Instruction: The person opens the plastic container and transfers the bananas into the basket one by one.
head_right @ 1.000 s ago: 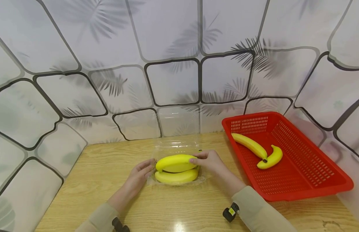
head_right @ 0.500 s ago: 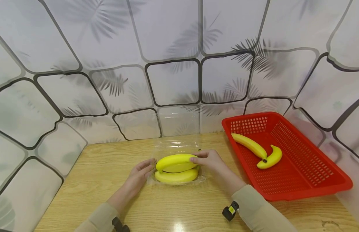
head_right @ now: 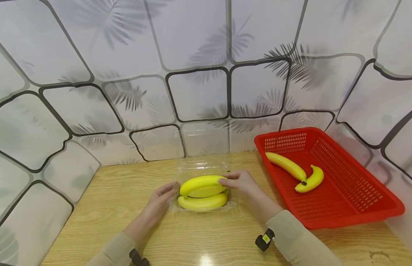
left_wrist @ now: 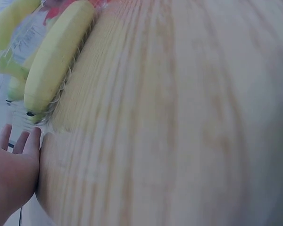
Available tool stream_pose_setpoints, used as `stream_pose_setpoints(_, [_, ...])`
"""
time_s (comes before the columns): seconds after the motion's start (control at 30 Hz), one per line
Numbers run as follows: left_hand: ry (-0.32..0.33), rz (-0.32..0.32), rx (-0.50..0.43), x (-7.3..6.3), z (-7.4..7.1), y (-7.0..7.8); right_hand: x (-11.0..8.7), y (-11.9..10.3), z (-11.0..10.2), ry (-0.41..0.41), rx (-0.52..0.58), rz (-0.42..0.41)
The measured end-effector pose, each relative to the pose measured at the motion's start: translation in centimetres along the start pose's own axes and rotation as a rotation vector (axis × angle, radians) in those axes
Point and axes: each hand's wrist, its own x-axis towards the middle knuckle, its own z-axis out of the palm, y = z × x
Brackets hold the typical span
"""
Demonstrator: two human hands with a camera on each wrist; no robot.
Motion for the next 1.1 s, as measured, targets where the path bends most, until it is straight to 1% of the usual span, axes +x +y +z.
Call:
stream_pose_setpoints(0.13, [-0.003, -0.001, 0.0, 0.1, -0.1, -0.1, 0.0, -0.3, -0.1, -0.01, 0.026, 0.003])
stream_pose_setpoints(0.2, [-0.003, -0.003, -0.007, 0.1, -0.1, -0.1, -0.1, -0.5, -0.1, -0.003, 0.031, 0.013])
stream_pose_setpoints(0.37, [0.009, 0.008, -0.015, 0.2, 0.0, -0.1, -0.1, -1.0, 0.0, 0.014, 0.011, 0.028])
stream_pose_setpoints(0.5, [0.018, 0.013, 0.0, 0.1, 0.1, -0.1, -0.2, -1.4, 0.1, 0.011, -0.001, 0.02])
stream_pose_setpoints(0.6, [0.021, 0.006, 0.004, 0.1, 0.0, -0.1, -0.4, -2.0, 0.2, 0.004, -0.006, 0.01])
stream_pose_setpoints(0.9, [0.02, 0.015, -0.019, 0.1, 0.0, -0.1, -0.8, -3.4, 0.2, 0.03, -0.029, 0.009])
stream_pose_setpoints(1.1, [0.022, 0.003, -0.025, 0.1, 0.0, 0.0, -1.3, -4.3, -0.1, 0.043, -0.032, 0.014])
